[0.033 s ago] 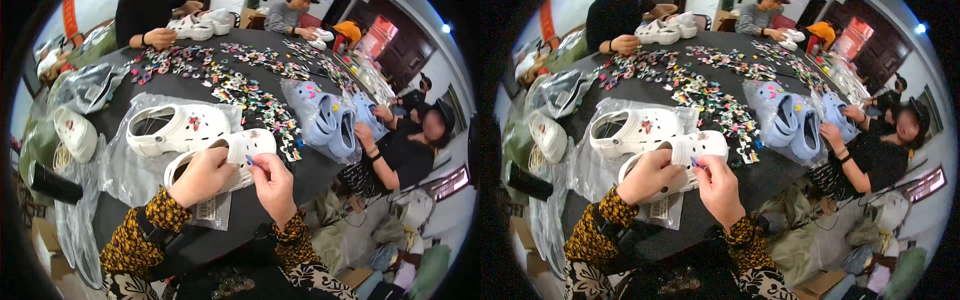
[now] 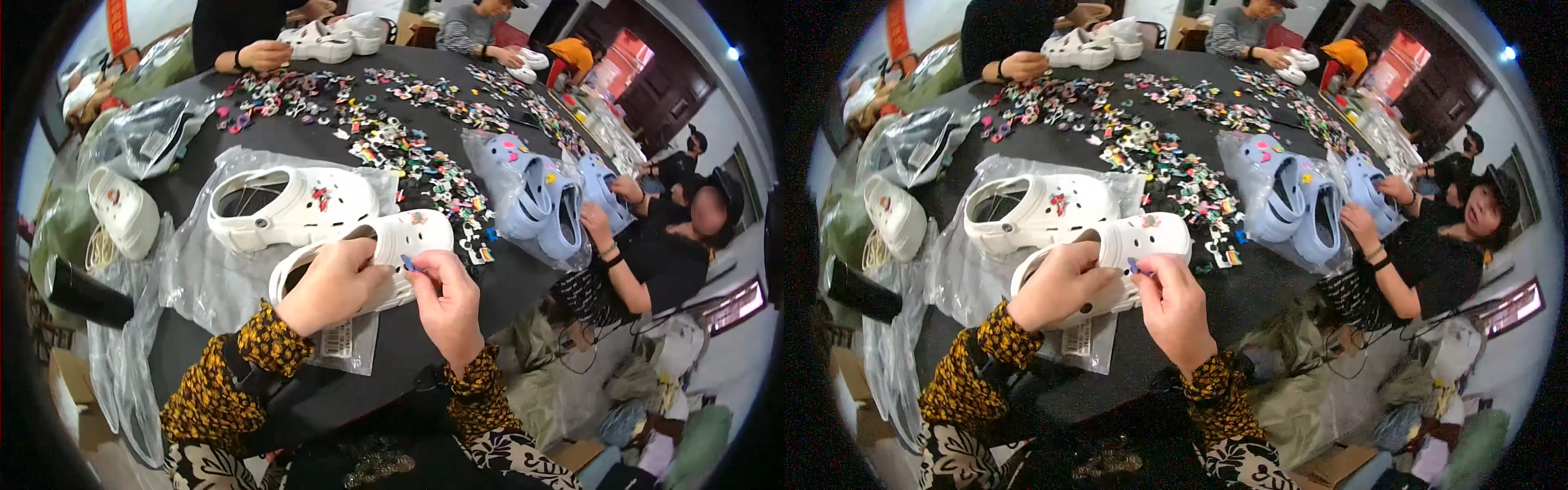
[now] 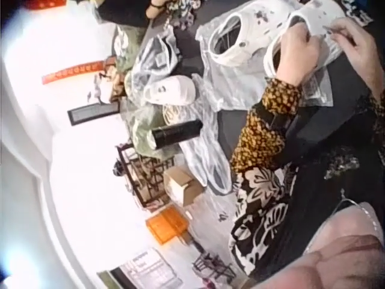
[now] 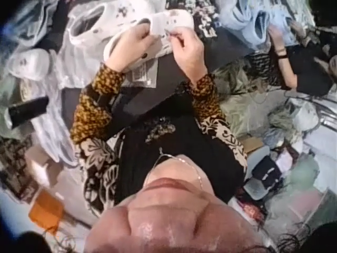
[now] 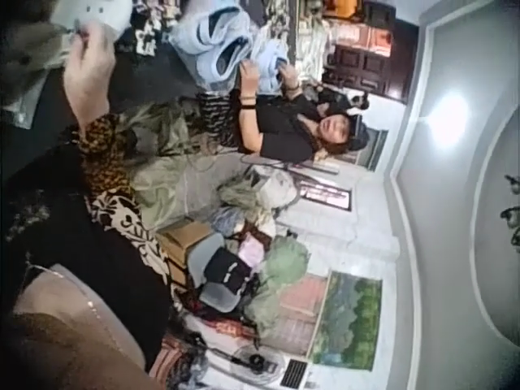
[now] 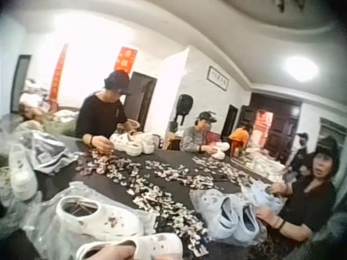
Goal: Decorate white foam clogs with various colorful charms.
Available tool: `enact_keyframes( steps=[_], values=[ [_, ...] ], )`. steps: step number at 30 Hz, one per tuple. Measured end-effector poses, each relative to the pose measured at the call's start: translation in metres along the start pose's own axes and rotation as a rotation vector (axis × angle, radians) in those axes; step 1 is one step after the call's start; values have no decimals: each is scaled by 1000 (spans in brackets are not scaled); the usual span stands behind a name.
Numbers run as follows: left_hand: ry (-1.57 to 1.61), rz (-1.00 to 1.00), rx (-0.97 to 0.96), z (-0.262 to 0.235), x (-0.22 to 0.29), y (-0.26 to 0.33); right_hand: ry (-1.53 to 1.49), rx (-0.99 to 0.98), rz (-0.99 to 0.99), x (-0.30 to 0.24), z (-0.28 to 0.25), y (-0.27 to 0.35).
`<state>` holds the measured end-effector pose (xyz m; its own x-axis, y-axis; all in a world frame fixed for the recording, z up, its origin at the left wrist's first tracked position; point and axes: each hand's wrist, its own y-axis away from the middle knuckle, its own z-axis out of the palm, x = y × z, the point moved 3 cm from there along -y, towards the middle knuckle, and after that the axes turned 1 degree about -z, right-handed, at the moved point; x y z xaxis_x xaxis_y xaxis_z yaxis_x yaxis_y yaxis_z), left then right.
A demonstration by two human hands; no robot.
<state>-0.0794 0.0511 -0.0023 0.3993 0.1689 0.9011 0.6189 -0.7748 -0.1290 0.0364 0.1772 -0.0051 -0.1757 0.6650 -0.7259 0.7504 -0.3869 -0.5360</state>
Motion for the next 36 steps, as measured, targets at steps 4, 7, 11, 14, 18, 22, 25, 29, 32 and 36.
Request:
enact_keyframes(
  steps=[4, 7, 11, 14, 18, 22, 25, 29, 32, 36],
  values=[
    [24, 24, 6, -1, -4, 2, 66, -11, -83, -1, 4, 4],
    [72, 49, 4, 7, -9, -1, 82, -7, -99, 0, 0, 5],
    [78, -8, -16, 5, -7, 0, 153, 18, -142, 0, -1, 8],
    [20, -7, -19, 2, 2, 1, 116, 24, -115, 0, -2, 8],
    [5, -1, -14, 0, 4, 1, 109, 30, -150, -3, 2, 10],
    [6, 19, -10, 1, 3, -1, 151, 45, -175, -3, 4, 10],
    [-12, 2, -19, -1, 5, 0, 172, 56, -165, -5, 7, 11],
    [-37, 53, -18, 1, 3, 2, 250, 86, -226, -6, 12, 13],
    [-57, 44, -27, 2, 5, 1, 303, 103, -262, -7, 14, 15],
    [-34, 34, -30, 5, -1, 1, 332, 121, -304, -5, 15, 18]
  ],
)
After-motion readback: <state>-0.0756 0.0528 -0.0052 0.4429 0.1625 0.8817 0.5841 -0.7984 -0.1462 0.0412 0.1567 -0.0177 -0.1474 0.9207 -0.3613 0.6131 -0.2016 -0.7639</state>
